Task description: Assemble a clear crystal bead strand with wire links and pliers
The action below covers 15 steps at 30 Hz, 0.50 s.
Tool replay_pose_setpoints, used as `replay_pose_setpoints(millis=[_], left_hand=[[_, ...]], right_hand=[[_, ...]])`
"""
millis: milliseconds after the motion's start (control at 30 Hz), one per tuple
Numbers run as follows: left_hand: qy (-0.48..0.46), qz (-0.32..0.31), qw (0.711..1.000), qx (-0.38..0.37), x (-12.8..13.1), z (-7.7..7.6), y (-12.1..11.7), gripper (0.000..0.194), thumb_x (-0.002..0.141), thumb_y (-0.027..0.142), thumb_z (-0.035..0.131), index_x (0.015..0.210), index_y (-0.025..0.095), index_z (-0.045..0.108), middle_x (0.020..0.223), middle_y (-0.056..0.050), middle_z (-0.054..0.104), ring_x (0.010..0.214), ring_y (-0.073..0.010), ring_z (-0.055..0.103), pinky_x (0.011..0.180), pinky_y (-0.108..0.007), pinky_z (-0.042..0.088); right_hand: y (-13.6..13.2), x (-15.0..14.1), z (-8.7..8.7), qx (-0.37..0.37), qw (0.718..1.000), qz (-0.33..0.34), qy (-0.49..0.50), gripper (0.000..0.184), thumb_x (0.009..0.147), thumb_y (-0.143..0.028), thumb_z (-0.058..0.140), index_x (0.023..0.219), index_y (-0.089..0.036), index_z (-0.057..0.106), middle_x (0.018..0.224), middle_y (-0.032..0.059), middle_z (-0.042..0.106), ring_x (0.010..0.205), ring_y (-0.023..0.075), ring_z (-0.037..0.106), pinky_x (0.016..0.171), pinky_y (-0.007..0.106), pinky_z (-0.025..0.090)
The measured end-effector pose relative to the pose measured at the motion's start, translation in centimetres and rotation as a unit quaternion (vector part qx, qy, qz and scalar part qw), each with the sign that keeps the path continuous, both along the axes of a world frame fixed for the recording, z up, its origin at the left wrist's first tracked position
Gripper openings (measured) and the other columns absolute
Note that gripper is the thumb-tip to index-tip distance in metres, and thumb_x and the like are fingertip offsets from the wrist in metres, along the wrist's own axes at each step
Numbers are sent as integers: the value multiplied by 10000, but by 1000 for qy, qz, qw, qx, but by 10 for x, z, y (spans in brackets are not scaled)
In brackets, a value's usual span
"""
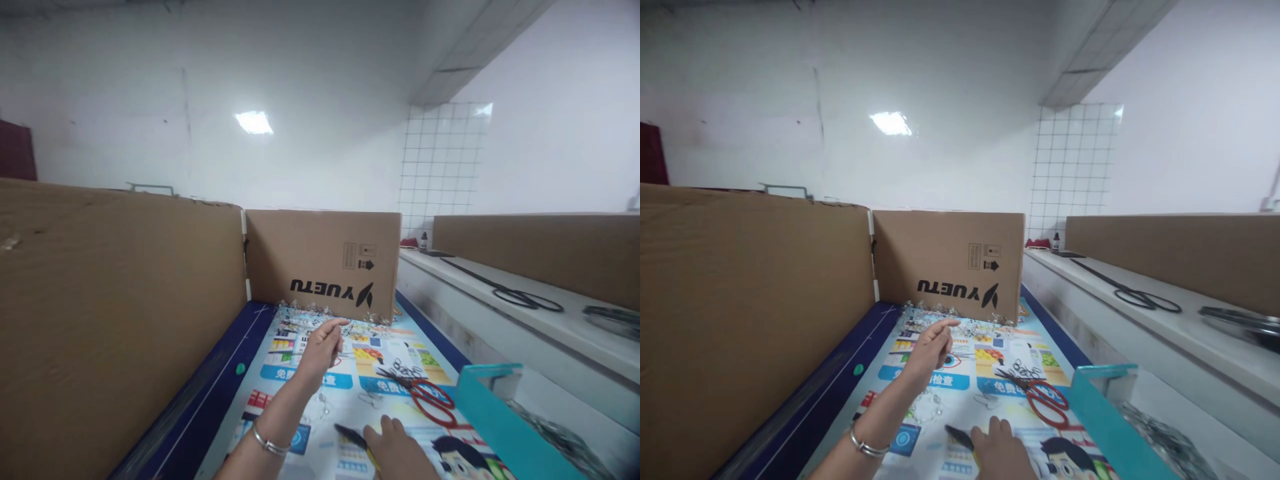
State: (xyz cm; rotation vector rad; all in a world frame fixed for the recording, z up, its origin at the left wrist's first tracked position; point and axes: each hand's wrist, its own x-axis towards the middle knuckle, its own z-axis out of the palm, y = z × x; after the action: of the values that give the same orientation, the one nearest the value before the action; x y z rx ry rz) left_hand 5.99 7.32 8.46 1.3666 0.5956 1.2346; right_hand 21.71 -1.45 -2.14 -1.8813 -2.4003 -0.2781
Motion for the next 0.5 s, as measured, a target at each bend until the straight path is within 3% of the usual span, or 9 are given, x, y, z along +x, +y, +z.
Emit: replay_pose_setpoints(millis=[133,233,333,500], left_hand=[[-17,0,999,-30,5,-5,-5,387,745,472,566,928,132,577,652,38,484,362,-14,297,342,-172,174],[-25,-1,997,-67,7,-12,-11,410,723,493,587,915,131,559,651,50,453,362,-6,256,334,-164,133],[-23,-2,995,-98,3,-24,-20,455,742,531,556,1000,159,517,599,71,456,319,-7,222,317,-162,105],[29,-30,989,-141,-3,-50,-39,500,780,557,498,1065,146,501,442,82,468,242,-33,229,275,-163,107]], right_hand=[[10,0,-21,48,999,-18,8,415,537,-1,491,872,-195,642,917,129,626,850,299,570,635,335,447],[9,2,-27,73,996,-25,42,363,653,-22,468,944,-182,615,915,121,611,886,284,559,707,355,455],[8,9,-28,101,984,-3,143,316,771,-121,433,1055,-191,550,961,104,588,914,253,554,708,333,473],[2,12,-19,134,941,26,310,268,866,-242,366,1111,-209,470,1008,84,561,958,212,545,776,318,472]])
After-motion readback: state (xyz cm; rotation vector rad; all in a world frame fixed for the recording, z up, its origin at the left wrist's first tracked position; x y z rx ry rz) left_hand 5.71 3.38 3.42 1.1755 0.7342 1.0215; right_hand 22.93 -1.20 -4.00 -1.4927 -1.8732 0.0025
